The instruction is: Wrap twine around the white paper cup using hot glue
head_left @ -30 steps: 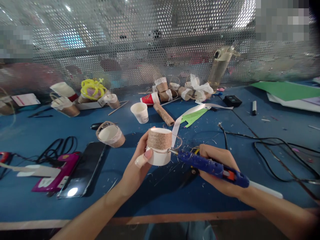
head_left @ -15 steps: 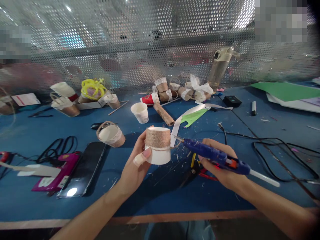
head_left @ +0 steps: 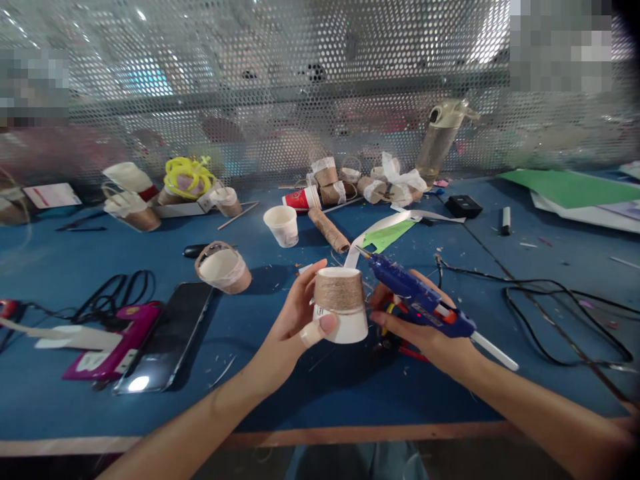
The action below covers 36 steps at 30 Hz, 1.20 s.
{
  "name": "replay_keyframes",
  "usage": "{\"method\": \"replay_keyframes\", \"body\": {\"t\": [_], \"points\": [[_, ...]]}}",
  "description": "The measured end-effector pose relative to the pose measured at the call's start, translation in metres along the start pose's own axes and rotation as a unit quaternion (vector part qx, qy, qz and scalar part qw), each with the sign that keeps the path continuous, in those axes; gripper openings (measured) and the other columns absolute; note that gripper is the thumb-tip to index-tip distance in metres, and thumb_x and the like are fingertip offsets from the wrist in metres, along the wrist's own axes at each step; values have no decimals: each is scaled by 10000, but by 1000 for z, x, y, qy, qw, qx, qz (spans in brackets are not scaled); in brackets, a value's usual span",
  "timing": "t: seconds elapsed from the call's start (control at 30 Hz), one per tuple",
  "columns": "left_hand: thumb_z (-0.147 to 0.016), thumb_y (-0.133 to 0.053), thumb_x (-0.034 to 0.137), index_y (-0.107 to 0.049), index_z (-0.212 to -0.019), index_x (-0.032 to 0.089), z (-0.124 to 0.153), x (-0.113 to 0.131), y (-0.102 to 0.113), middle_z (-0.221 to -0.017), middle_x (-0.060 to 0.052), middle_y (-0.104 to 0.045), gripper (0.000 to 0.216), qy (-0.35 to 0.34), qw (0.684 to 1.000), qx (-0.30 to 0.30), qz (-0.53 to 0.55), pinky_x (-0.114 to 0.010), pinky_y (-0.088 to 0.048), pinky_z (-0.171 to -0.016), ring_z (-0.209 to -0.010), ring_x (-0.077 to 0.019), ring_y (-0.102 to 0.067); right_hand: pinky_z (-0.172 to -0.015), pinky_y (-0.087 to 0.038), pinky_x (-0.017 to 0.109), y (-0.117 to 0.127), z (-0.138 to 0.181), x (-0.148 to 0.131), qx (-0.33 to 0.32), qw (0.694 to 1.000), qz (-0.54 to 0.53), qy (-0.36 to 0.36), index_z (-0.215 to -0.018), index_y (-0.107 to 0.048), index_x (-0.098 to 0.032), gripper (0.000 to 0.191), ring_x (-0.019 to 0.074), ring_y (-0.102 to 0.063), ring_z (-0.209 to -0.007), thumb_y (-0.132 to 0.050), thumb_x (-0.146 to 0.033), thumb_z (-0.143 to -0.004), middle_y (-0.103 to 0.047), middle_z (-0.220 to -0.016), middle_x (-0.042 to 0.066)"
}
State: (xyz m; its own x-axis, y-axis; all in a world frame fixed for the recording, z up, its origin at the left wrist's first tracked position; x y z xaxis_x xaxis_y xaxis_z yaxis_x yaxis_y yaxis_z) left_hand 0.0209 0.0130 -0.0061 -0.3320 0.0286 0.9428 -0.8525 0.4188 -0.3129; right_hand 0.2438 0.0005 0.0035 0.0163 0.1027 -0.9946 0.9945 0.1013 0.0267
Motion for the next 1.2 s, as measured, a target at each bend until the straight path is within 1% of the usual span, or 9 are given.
{"method": "replay_keyframes", "body": {"t": [0.1, 0.3, 0.37, 0.43, 0.6, 0.77, 0.97, 1.07, 1.2], "points": [[-942, -730, 321, -491, -1488, 468, -2, 1, 0, -1475, -11, -585, 614, 0, 1000, -2, -4, -325, -517, -1006, -1302, -245, -570, -631, -578, 264, 2, -1, -5, -7, 1000, 20, 23, -890, -693, -268, 175, 142, -692, -718, -858, -292, -835, -745, -868, -20], [-912, -769, 304, -510, -1457, 444, -3, 3, 1, -1428, -19, -604, 620, -15, 999, 29, -35, -336, -512, -1019, -1313, -253, -570, -871, -595, 319, 11, -2, -6, -29, 998, -9, 60, -877, -671, -270, 145, 179, -731, -929, -815, -258, -887, -724, -909, -28], [-893, -790, 295, -510, -1444, 435, -3, 5, 0, -1416, -18, -598, 634, -14, 998, 32, -45, -334, -516, -1017, -1285, -243, -589, -841, -608, 320, 13, -1, -5, -49, 997, -39, 45, -881, -656, -276, 151, 169, -738, -872, -804, -253, -898, -712, -902, -42], [-881, -804, 296, -510, -1432, 427, -3, 6, -1, -1405, -17, -592, 638, -14, 997, 37, -60, -325, -517, -1017, -1263, -229, -598, -741, -619, 285, 13, 0, -6, -63, 996, -53, 18, -866, -653, -272, 164, 141, -723, -755, -814, -246, -885, -708, -868, -53], [-878, -810, 301, -495, -1421, 401, -2, 10, -2, -1367, -30, -611, 635, -19, 995, 40, -89, -327, -513, -1023, -1240, -223, -609, -600, -588, 206, 11, 0, -15, -24, 999, 21, 25, -848, -708, -248, 155, 94, -658, -609, -862, -260, -829, -749, -822, -38], [-873, -811, 311, -434, -1452, 376, -4, 10, -2, -1358, -60, -630, 694, 8, 995, 40, -90, -382, -524, -1014, -1219, -258, -632, -633, -608, 242, 13, 4, -18, 11, 995, 81, 60, -822, -730, -257, 132, 141, -720, -692, -853, -301, -841, -755, -827, -19], [-847, -828, 287, -479, -1403, 360, -4, 9, -4, -1331, -53, -637, 661, 9, 994, 49, -99, -393, -512, -1011, -1213, -268, -621, -674, -630, 323, 16, 5, -19, 46, 991, 81, 99, -811, -676, -289, 198, 209, -773, -763, -872, -311, -820, -806, -833, -25], [-847, -822, 279, -498, -1368, 360, -3, 9, -3, -1291, -48, -654, 618, 16, 995, 53, -85, -369, -534, -932, -1148, -264, -634, -690, -635, 340, 14, 3, -20, 43, 993, 82, 75, -789, -662, -292, 207, 204, -762, -742, -866, -296, -826, -804, -826, -27], [-847, -824, 304, -508, -1361, 357, -3, 6, -1, -1232, -48, -652, 606, 23, 996, 54, -60, -334, -545, -857, -1047, -233, -654, -675, -621, 295, 11, 2, -19, 40, 996, 72, 33, -781, -672, -282, 196, 162, -730, -706, -863, -274, -825, -786, -823, -44]]}}
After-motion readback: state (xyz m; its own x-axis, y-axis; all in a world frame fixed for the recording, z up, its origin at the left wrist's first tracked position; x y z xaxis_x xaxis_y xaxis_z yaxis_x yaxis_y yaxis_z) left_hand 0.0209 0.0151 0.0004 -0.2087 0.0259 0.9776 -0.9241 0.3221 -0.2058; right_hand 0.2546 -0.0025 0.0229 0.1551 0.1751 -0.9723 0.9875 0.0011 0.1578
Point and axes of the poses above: each hand's wrist, its own z-axis away from the middle knuckle, its own y-axis out of the back of the hand, x = y × z, the point moved 2 cm from there along -z, towards the middle knuckle
